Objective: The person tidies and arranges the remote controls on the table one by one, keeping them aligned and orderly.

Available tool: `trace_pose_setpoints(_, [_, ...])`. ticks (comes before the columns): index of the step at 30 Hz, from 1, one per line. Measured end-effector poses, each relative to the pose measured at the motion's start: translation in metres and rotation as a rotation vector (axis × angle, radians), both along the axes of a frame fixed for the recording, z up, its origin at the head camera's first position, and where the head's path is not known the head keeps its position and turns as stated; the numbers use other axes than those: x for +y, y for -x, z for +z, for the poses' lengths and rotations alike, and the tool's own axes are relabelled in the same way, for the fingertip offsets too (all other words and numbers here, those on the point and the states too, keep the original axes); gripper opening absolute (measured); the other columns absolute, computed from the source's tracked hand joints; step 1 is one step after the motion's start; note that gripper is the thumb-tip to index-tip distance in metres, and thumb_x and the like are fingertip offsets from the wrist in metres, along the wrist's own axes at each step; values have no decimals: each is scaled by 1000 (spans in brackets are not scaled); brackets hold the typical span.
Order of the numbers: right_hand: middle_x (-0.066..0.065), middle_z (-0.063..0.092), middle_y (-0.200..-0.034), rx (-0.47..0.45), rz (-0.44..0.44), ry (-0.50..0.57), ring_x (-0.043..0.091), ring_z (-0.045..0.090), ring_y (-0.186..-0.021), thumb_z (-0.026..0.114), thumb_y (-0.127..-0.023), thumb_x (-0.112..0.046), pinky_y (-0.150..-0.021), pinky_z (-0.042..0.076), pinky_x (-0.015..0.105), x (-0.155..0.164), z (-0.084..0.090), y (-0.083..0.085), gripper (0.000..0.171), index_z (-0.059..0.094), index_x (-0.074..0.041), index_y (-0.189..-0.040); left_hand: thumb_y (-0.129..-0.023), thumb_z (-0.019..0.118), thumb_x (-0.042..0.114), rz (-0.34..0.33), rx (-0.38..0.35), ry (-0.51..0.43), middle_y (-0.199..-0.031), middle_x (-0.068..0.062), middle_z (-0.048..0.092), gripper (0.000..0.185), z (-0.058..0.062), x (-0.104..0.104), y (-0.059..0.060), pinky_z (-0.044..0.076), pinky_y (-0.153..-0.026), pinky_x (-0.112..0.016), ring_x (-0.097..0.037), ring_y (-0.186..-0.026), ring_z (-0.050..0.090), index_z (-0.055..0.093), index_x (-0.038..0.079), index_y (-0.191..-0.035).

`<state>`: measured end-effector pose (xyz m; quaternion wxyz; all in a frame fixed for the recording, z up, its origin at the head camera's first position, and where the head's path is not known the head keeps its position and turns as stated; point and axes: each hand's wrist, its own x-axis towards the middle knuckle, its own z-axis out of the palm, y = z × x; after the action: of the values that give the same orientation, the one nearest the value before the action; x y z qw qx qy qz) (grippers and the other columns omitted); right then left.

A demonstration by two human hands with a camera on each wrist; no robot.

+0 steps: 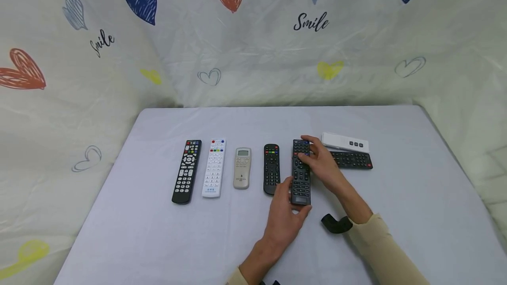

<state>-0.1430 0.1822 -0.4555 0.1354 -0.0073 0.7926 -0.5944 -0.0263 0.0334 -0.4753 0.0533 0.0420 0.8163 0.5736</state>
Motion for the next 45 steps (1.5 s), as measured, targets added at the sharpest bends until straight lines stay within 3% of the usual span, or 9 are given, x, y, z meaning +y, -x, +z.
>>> trace_pose_setpoints(20, [27, 55, -149, 17, 2, 13, 24, 67, -116, 56, -107, -10, -81, 54, 18, 3, -2, 1, 66, 23, -9, -164, -87, 85, 9, 14, -29, 59, -139, -9, 55, 85, 1, 2, 0, 57, -84, -14, -9, -111, 58, 38, 11, -157])
trace_pose_setpoints(27, [26, 55, -149, 23, 7, -1, 17, 65, -114, 57, -107, -11, -80, 53, 17, 4, -1, 2, 65, 24, -10, -163, -86, 84, 7, 15, -19, 47, -136, -8, 55, 84, 1, 4, 1, 57, -82, -14, -2, -101, 58, 38, 10, -157])
trace_pose_setpoints(37, [27, 52, -152, 27, 13, -3, 37, 61, -131, 56, -107, -9, -81, 54, 16, 4, 0, 5, 63, 26, -6, -161, -87, 83, 5, 9, -12, 61, -136, -9, 55, 85, 3, 5, 1, 57, -80, -15, 1, -94, 57, 37, 9, -158])
trace_pose_setpoints(45, [26, 50, -154, 18, 12, -1, 40, 58, -135, 56, -107, -9, -82, 52, 16, 5, 1, 6, 63, 25, -6, -162, -88, 83, 8, 8, -36, 81, -138, -9, 55, 83, 3, 8, 4, 56, -79, -15, 2, -92, 56, 38, 9, -158])
